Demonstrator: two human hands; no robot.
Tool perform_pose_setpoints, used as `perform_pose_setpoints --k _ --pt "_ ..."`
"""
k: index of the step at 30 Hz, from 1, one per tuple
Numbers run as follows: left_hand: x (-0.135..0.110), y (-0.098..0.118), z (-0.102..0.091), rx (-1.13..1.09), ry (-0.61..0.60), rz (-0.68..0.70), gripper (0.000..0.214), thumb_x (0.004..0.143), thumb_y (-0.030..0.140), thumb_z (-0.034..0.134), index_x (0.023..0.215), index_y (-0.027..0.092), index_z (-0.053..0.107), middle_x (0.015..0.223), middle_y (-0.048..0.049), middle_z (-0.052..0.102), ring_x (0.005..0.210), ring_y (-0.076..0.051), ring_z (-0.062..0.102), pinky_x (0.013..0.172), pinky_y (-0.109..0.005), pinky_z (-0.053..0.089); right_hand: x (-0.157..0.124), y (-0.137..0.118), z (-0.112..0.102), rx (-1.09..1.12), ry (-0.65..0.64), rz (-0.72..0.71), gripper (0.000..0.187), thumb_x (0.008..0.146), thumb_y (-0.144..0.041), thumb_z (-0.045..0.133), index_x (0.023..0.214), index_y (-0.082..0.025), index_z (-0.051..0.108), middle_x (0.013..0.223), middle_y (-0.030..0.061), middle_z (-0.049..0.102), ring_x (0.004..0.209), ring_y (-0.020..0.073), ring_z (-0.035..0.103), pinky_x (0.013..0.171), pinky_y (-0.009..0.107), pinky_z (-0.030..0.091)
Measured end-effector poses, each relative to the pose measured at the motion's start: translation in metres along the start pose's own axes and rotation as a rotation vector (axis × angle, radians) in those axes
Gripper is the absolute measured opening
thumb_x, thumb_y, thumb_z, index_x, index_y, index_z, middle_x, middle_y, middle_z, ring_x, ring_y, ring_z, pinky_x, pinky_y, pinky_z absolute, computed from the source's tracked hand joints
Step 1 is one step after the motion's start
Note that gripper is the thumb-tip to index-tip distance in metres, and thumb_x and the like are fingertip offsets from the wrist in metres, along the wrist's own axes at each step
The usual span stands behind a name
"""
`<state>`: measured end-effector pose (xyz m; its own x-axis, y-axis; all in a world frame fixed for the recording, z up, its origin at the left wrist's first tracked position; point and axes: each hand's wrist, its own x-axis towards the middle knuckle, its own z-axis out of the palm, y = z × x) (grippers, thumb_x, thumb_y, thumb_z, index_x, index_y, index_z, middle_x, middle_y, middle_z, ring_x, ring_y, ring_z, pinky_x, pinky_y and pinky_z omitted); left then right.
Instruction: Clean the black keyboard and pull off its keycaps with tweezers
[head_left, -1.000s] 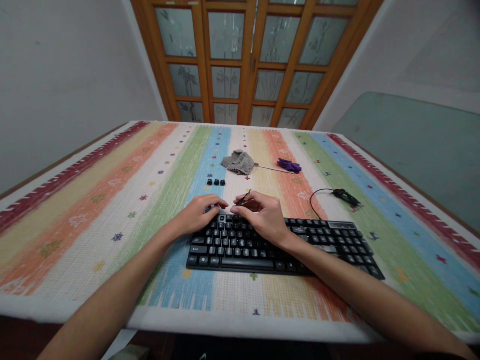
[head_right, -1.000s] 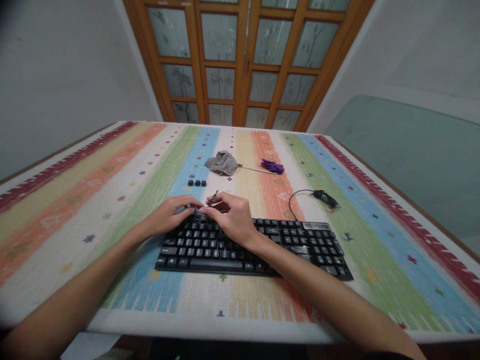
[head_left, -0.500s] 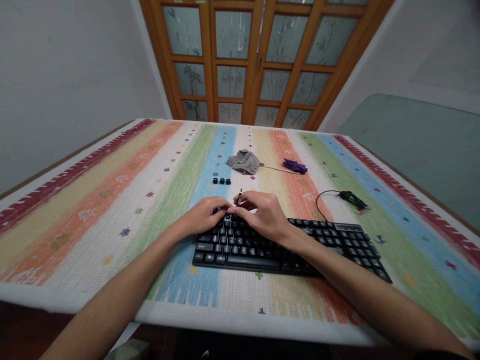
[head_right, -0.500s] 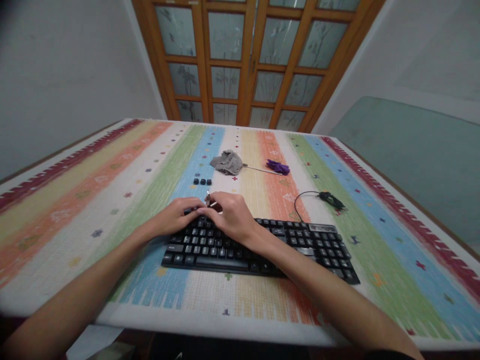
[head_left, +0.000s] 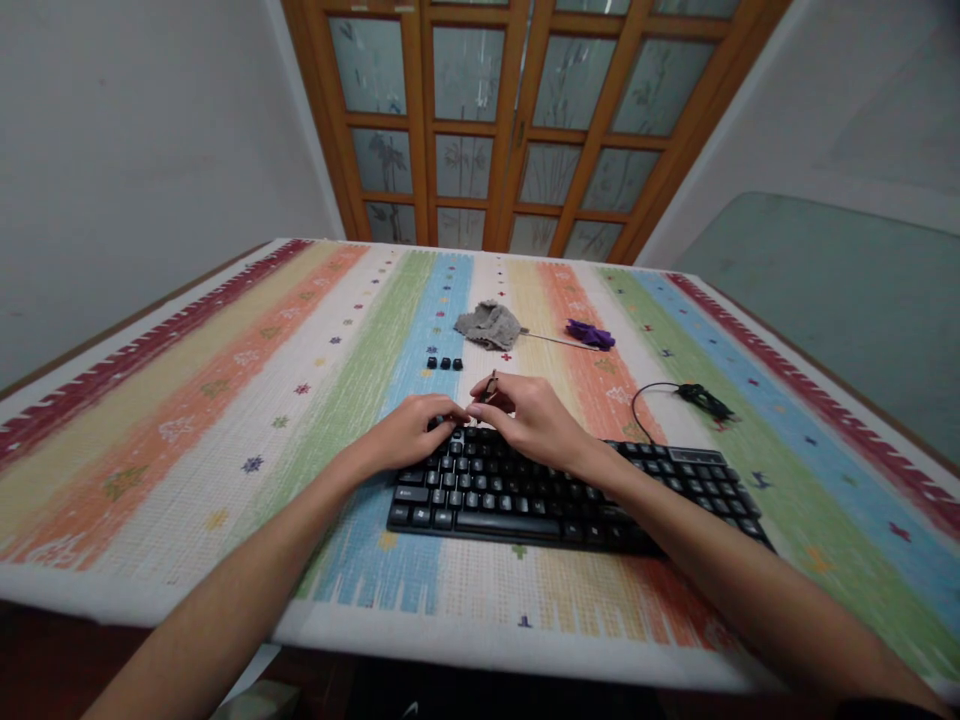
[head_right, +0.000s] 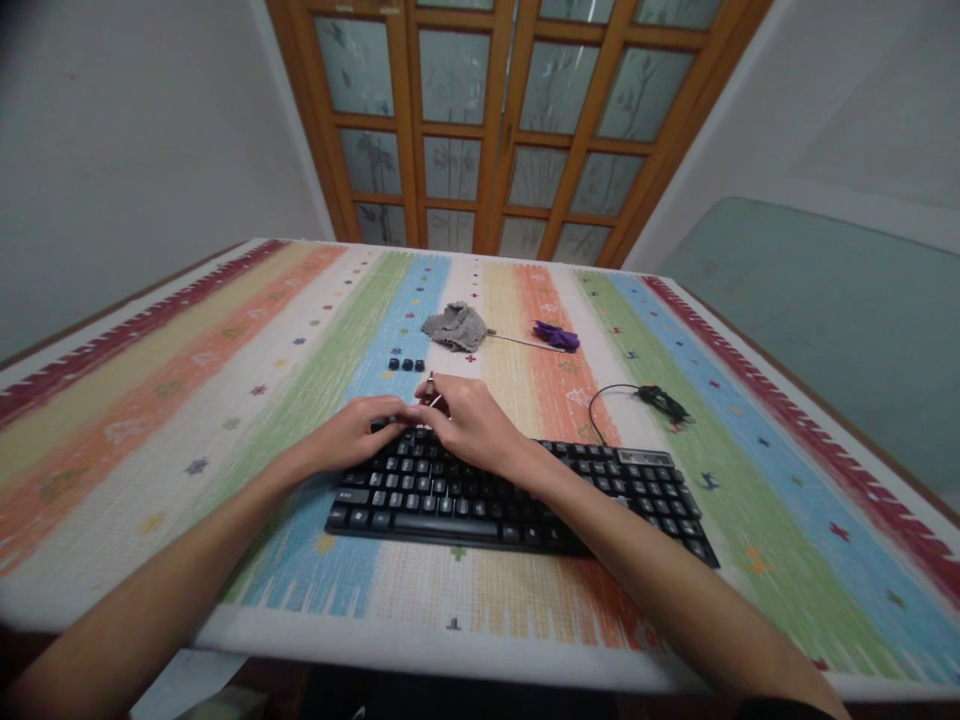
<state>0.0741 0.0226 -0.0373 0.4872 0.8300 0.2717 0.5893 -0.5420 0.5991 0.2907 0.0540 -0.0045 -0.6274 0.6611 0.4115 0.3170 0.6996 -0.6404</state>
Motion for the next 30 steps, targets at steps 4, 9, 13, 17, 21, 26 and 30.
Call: perform_pose_setpoints --k 4,9,13,17,21,26,30 --pt "-0.001 0.0 0.0 0.003 -0.002 0.004 0.019 0.095 0.017 0.052 0.098 0.021 0.07 0.101 -0.0067 0.076 0.096 -0.022 0.07 0.09 -0.04 0.053 -0.005 -0.004 0.003 -0.046 0.016 -0.045 0.016 0.098 -0.031 0.061 0.093 -0.016 0.065 0.084 0.0062 0.072 0.074 0.0182 0.066 0.069 0.03 0.051" --pt "0.0 0.0 0.001 0.013 -0.006 0.019 0.02 0.094 0.015 0.053 0.1 0.022 0.071 0.1 -0.0054 0.076 0.094 -0.021 0.069 0.09 -0.039 0.053 -0.024 -0.006 0.004 -0.077 0.041 -0.101 0.018 0.102 -0.033 0.057 0.101 -0.017 0.064 0.091 0.0076 0.071 0.081 0.0201 0.068 0.074 0.033 0.054" --pt "0.0 -0.001 0.001 0.03 -0.006 0.024 0.02 0.093 0.014 0.054 0.099 0.021 0.071 0.098 -0.005 0.076 0.094 -0.021 0.069 0.09 -0.038 0.052 -0.036 -0.007 0.009 -0.06 0.081 -0.105 0.017 0.104 -0.031 0.053 0.107 -0.018 0.063 0.095 0.008 0.071 0.083 0.02 0.069 0.076 0.033 0.056" --pt "0.0 -0.002 0.002 0.034 -0.007 0.027 0.021 0.092 0.013 0.053 0.099 0.02 0.072 0.098 -0.0049 0.076 0.094 -0.02 0.069 0.09 -0.038 0.053 -0.034 -0.005 0.01 -0.041 0.113 -0.069 0.016 0.102 -0.03 0.054 0.105 -0.019 0.064 0.094 0.0077 0.071 0.082 0.0202 0.069 0.077 0.034 0.056" --pt "0.0 -0.003 0.003 0.027 -0.005 0.03 0.023 0.089 0.011 0.053 0.097 0.021 0.072 0.096 -0.0046 0.076 0.093 -0.021 0.07 0.09 -0.039 0.053 -0.019 0.002 0.003 0.068 0.084 0.068 0.018 0.1 -0.034 0.056 0.096 -0.018 0.064 0.084 0.0056 0.071 0.075 0.0192 0.069 0.071 0.033 0.055" --pt "0.001 -0.002 0.002 0.007 0.0 0.023 0.022 0.088 0.011 0.054 0.096 0.022 0.072 0.095 -0.0039 0.076 0.091 -0.02 0.07 0.09 -0.038 0.053 0.004 0.012 0.002 0.166 0.019 0.146 0.021 0.097 -0.037 0.058 0.091 -0.018 0.063 0.08 0.0054 0.071 0.072 0.0188 0.071 0.066 0.03 0.057" --pt "0.001 -0.002 0.001 -0.003 -0.006 0.03 0.022 0.09 0.011 0.054 0.098 0.021 0.072 0.098 -0.0044 0.076 0.093 -0.02 0.07 0.091 -0.039 0.053 0.023 0.027 0.006 0.303 -0.043 0.264 0.024 0.095 -0.037 0.062 0.082 -0.017 0.061 0.073 0.0047 0.07 0.064 0.0171 0.071 0.062 0.028 0.059"
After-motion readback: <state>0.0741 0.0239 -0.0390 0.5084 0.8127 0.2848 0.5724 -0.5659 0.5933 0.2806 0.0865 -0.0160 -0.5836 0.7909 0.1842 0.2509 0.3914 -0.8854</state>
